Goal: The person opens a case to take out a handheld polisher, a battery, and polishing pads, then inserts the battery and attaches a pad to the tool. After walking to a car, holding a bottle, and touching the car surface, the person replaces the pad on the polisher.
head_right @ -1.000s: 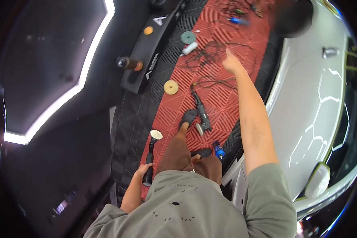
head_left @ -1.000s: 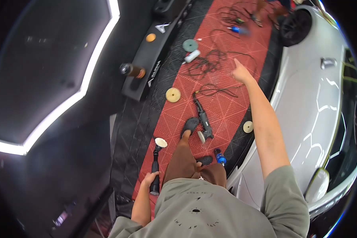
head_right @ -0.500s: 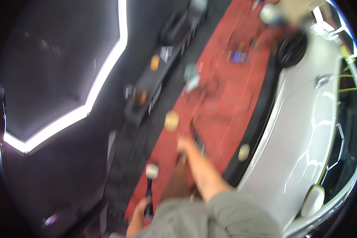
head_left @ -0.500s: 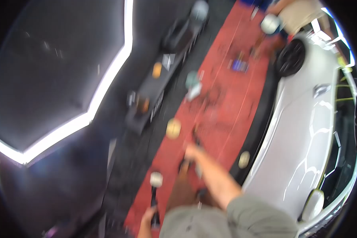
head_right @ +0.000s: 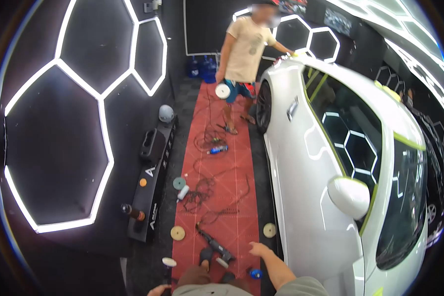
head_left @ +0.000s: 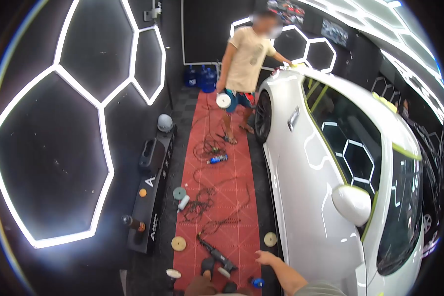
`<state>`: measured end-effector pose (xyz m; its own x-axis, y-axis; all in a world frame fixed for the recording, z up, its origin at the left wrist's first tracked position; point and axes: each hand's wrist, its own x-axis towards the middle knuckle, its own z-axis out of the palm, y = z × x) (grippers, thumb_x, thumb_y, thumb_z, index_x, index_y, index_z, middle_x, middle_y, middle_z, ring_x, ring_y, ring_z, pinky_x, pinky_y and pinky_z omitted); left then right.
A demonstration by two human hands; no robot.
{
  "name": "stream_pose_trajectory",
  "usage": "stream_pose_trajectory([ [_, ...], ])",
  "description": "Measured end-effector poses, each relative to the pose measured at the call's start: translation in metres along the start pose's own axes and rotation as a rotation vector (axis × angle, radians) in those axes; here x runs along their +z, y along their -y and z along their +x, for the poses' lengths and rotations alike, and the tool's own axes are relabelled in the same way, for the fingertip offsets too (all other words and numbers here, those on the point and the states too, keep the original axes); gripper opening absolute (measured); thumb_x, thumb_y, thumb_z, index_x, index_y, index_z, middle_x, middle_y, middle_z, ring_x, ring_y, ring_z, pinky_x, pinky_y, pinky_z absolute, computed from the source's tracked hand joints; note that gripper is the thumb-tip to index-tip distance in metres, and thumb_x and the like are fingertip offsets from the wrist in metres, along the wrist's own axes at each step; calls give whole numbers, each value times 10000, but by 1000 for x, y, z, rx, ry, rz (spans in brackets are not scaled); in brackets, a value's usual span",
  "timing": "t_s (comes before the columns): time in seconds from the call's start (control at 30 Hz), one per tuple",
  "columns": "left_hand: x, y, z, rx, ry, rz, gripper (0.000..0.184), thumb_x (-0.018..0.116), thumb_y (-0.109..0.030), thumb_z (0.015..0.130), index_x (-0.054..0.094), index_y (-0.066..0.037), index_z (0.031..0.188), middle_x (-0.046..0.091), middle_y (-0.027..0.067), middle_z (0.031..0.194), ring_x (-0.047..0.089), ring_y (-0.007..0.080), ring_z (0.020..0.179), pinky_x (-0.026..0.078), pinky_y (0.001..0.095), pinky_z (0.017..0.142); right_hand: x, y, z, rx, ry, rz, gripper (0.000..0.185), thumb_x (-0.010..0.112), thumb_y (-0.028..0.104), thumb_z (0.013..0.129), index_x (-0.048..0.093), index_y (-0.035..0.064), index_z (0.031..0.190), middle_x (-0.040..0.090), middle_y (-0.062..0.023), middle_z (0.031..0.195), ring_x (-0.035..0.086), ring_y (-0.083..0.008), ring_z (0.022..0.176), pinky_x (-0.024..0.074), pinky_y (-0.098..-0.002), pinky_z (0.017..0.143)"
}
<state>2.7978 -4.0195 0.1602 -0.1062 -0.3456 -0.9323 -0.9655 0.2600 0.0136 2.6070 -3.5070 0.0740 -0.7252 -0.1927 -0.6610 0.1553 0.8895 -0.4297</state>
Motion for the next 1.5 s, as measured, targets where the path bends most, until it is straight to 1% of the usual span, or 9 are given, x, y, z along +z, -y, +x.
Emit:
stream_pose_trajectory([
  [0.03,-4,8,-7,-61,13,39,285,690,-406,778,717,-135,863,689,46,787,622,220,654,509,346,700,21,-26,-27,48,-50,70,631,698,307,830,504,53,1375,579,-199,1326,570,-346,1211,458,-391,1020],
  [0.07,-4,62,123,35,170,-81,337,670,-448,799,717,-117,837,692,76,754,620,242,608,509,355,681,36,-45,-56,100,-100,129,629,703,309,826,513,51,1368,582,-198,1323,573,-347,1207,458,-389,1020],
  [0.13,-13,57,100,-77,327,-184,336,680,-352,832,693,-29,923,710,151,843,677,265,685,555,403,742,78,-75,-116,108,-101,184,618,713,298,816,530,53,1352,572,-205,1334,552,-348,1235,449,-384,1031],
  [0.2,-11,53,63,-69,291,-337,289,689,-287,841,628,-17,922,678,146,719,656,263,585,566,383,574,121,-94,-165,109,-79,159,630,715,280,819,509,58,1371,658,-191,1195,658,-323,1063,513,-408,925],
  [0.37,-6,78,69,-115,357,-456,319,704,-256,830,589,-22,1013,673,169,746,664,280,608,591,419,618,206,-129,-229,482,195,579,657,717,243,831,454,101,1416,690,-54,857,645,-143,640,502,-364,594],
  [1.03,-47,43,-32,-136,550,-375,328,699,-242,833,575,-41,1060,669,184,759,657,287,609,596,420,636,209,-86,-221,509,-263,832,575,685,163,856,473,56,1380,697,-101,955,659,-169,700,485,-316,564],
  [1.1,-60,57,-10,1041,325,279,497,673,-332,879,551,-36,1260,675,174,1046,689,302,898,550,366,814,211,-67,-225,581,-227,881,571,690,179,852,485,61,1372,698,-94,948,659,-167,697,487,-320,563],
  [1.23,-71,3,23,287,308,-99,427,686,-295,859,548,-7,1142,656,163,924,661,287,765,545,370,703,227,-45,-217,569,-59,743,560,699,221,844,513,74,1351,701,-70,933,654,-163,690,489,-334,561],
  [1.5,-94,-72,35,23,219,-109,333,712,-221,818,542,51,908,618,140,680,606,256,499,535,379,482,155,31,-177,463,-262,879,543,710,126,833,528,-10,1326,681,-110,912,651,-192,690,530,-336,602],
])
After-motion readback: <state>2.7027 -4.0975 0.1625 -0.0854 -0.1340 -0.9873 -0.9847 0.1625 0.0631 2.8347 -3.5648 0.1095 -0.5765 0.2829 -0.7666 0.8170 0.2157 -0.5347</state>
